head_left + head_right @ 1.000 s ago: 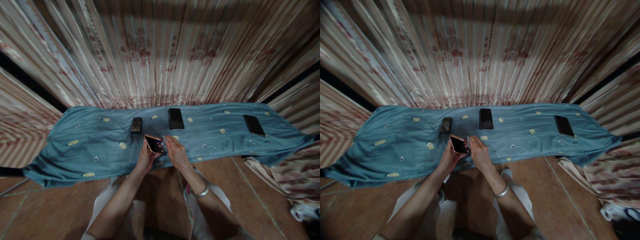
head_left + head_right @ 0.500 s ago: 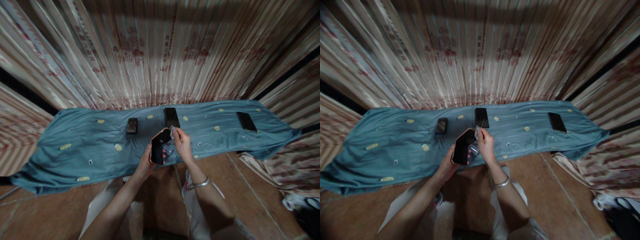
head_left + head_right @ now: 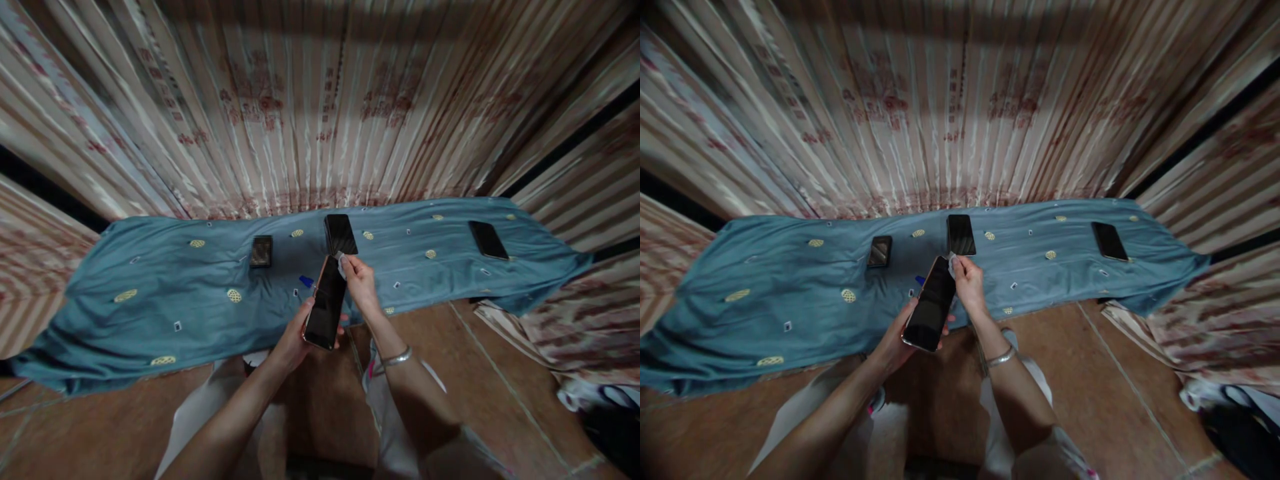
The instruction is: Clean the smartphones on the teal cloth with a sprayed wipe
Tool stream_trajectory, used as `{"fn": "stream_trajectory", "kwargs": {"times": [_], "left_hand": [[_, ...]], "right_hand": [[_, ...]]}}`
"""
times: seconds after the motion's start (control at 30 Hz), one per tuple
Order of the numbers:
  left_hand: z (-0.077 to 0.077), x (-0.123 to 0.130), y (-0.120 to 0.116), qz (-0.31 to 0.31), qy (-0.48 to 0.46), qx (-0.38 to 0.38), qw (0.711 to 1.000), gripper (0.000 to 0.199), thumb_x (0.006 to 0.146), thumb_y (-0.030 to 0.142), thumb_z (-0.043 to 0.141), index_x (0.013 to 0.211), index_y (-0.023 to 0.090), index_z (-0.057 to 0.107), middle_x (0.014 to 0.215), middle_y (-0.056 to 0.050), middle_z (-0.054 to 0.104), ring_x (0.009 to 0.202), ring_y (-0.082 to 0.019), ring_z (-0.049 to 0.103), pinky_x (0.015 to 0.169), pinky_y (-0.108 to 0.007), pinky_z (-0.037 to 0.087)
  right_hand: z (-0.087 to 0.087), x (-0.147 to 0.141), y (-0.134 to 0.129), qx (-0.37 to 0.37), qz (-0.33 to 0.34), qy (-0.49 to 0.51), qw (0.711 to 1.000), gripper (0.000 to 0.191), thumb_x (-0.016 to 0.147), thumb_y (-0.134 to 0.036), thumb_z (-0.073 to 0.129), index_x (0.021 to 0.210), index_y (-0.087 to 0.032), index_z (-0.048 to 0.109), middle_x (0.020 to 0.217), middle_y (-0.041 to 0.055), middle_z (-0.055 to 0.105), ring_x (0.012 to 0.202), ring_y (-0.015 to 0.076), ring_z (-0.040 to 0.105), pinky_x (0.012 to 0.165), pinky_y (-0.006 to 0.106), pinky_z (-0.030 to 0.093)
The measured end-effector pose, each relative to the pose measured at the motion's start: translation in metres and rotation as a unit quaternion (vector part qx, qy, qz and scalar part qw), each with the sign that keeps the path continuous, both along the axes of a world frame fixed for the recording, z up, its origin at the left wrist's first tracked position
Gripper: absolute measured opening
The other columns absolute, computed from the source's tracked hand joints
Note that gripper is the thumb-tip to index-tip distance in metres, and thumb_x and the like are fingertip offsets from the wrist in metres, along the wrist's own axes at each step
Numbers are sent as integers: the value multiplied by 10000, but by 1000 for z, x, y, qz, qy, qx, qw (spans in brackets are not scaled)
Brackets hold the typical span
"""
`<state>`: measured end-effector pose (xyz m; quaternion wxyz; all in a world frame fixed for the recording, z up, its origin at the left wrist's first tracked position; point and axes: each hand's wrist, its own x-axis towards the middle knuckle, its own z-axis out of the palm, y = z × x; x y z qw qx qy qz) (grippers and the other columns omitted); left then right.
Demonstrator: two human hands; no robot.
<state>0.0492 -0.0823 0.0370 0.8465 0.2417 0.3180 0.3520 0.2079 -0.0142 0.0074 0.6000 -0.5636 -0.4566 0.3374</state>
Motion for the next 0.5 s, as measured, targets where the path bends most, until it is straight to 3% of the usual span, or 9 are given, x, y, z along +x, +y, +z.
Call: {"fn": "stream_trajectory", "kwargs": {"times": [0.27,0.37,0.5], "left_hand": [[-1,-6,5,0,-14,-9,1000,494,907,464,396,1177,75,536,917,-188,716,699,-246,688,535,-351,560],[-2,-6,6,13,-6,-6,1000,487,899,471,416,1156,85,563,903,-178,716,690,-245,684,520,-343,553],[-3,-4,4,16,-10,-39,999,507,909,478,383,1130,69,584,888,-191,714,667,-237,678,520,-336,547]], "right_hand": [[-3,-2,5,6,36,217,975,341,760,-484,626,903,-179,677,872,52,730,773,175,664,764,308,516],[2,-2,4,18,38,181,983,388,814,-499,558,971,-163,669,973,91,731,870,197,681,834,339,521],[12,-7,-6,47,27,36,998,452,904,-509,429,1093,-166,655,1090,95,711,1011,203,655,947,374,483]]}}
